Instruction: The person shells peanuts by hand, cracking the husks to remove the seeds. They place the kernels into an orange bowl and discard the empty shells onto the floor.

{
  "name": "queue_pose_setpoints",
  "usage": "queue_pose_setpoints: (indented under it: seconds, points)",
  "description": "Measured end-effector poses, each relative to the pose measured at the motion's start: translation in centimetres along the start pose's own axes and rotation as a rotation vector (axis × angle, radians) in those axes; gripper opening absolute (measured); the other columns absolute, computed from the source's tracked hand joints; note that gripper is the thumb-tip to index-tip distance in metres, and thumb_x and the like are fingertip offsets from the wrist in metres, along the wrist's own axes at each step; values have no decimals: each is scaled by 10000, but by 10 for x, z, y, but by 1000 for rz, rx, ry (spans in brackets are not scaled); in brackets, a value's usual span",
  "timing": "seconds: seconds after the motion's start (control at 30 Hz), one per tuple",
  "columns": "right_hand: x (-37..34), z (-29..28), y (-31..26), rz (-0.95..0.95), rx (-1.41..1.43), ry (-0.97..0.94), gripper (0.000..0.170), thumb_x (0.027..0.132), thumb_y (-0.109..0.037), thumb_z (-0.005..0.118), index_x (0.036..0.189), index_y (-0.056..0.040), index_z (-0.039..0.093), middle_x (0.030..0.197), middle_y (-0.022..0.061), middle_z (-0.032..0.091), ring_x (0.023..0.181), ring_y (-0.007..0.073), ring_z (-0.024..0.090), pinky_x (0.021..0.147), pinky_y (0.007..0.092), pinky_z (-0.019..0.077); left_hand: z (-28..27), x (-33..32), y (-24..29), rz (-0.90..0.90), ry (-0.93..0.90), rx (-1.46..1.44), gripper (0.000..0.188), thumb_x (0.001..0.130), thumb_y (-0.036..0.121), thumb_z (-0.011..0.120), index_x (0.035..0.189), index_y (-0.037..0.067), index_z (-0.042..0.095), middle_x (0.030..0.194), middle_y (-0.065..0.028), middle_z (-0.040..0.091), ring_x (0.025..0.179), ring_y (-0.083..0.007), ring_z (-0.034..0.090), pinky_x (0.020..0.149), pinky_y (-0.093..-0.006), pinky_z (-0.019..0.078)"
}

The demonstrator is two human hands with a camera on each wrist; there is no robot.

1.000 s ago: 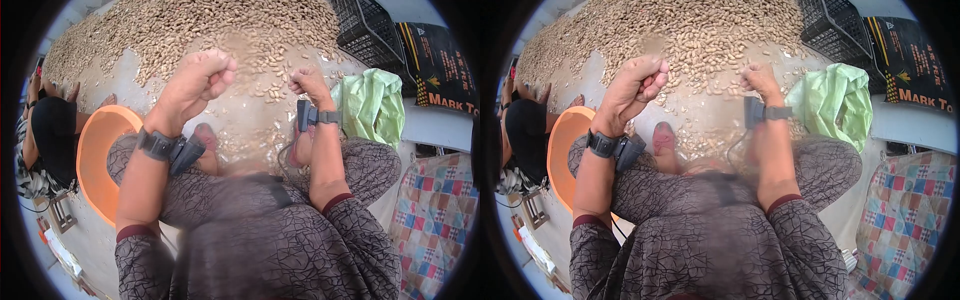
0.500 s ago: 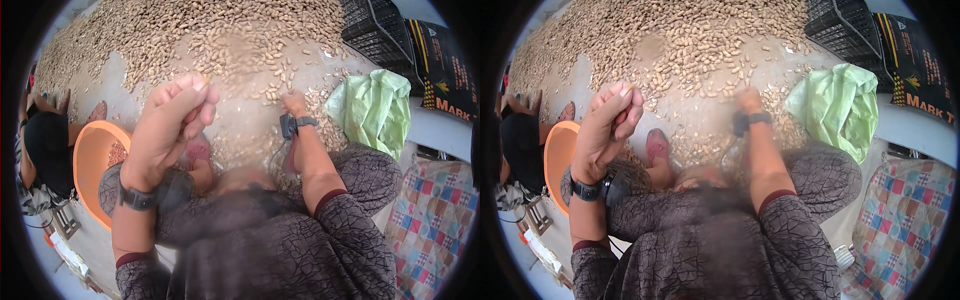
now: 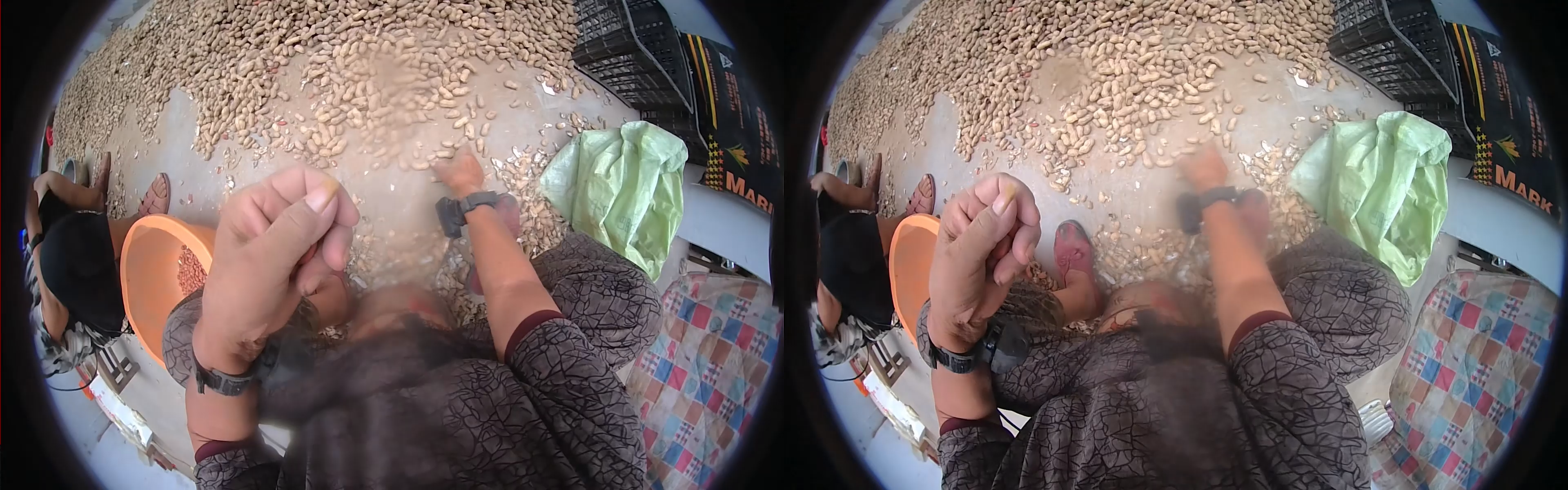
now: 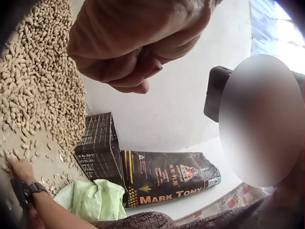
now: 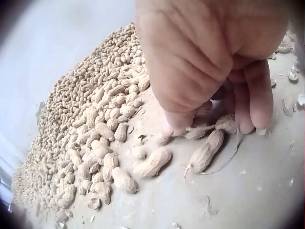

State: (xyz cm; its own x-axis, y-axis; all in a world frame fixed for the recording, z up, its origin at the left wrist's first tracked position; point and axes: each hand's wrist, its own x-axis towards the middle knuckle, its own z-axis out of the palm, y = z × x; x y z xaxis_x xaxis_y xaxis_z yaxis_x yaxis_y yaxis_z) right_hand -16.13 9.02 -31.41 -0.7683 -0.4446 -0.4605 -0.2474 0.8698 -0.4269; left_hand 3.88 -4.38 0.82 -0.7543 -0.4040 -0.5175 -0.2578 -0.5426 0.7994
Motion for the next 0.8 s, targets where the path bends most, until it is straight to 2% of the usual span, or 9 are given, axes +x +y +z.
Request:
queue_pose_setpoints:
  seconds: [0.17, 0.23, 0.27, 0.33, 0.37, 0.43, 0.47, 0.53, 0.8]
  points:
    - [8, 38, 16, -183, -71, 25, 493, 674, -379, 660, 939, 30, 584, 955, 220, 625, 950, 329, 595, 804, 383, 464, 0, 1, 1, -1, -11, -11, 204, 916, 174, 478, 853, -1, 563, 622, -30, 538, 434, -36, 361, 410, -171, 303]
    - [8, 37, 18, -206, -22, 26, 407, 693, -326, 670, 893, 22, 599, 847, 188, 644, 809, 291, 642, 654, 370, 499, 0, -2, 3, -2, 0, -10, 201, 916, 170, 474, 854, 1, 563, 623, -29, 539, 437, -36, 361, 411, -171, 304]
    - [11, 34, 19, -211, -21, 29, 407, 693, -326, 670, 893, 22, 599, 847, 188, 644, 809, 291, 642, 654, 370, 499, 0, -3, 3, 10, -3, -22, 198, 914, 166, 473, 853, 2, 565, 623, -27, 540, 442, -35, 360, 414, -170, 298]
    - [17, 29, 20, -190, 150, -129, 246, 759, -223, 642, 880, -12, 604, 773, 121, 644, 657, 201, 644, 485, 294, 484, -1, -5, 3, 33, -8, -39, 194, 912, 163, 473, 852, 4, 567, 623, -25, 540, 448, -34, 358, 417, -168, 293]
    - [17, 25, 23, -198, 147, -124, 246, 759, -223, 642, 880, -12, 604, 773, 121, 644, 657, 201, 644, 485, 294, 484, -2, -5, 1, 62, 8, -14, 199, 909, 185, 484, 850, 8, 554, 607, -19, 522, 423, -21, 327, 395, -160, 260]
    - [-3, -12, 1, 99, 1040, -334, 110, 821, -133, 594, 880, -39, 594, 762, 70, 626, 614, 116, 618, 420, 205, 447, -4, -6, -1, 102, 22, 5, 208, 906, 206, 494, 849, 12, 541, 590, -12, 503, 397, -8, 296, 373, -151, 226]
    - [-8, -20, -5, 87, 1037, -332, 110, 821, -133, 594, 880, -39, 594, 762, 70, 626, 614, 116, 618, 420, 205, 447, -5, -7, -1, 108, 11, -11, 200, 906, 204, 497, 851, 17, 543, 597, -5, 503, 406, -7, 301, 375, -150, 225]
    - [-17, -33, -20, 54, 1157, -435, 150, 855, -152, 552, 895, -11, 585, 786, 67, 596, 710, 144, 598, 601, 281, 502, -8, -8, -1, 129, 2, -24, 192, 906, 202, 500, 854, 23, 546, 604, 1, 503, 414, -6, 307, 378, -149, 223]
    - [-78, -79, -93, -185, 1471, -635, 85, 851, -151, 558, 867, -68, 546, 757, 34, 571, 585, 97, 520, 501, 205, 443, -25, -9, -7, 151, -29, -140, 222, 883, 227, 538, 789, 30, 580, 598, 4, 507, 453, -38, 375, 393, -167, 232]
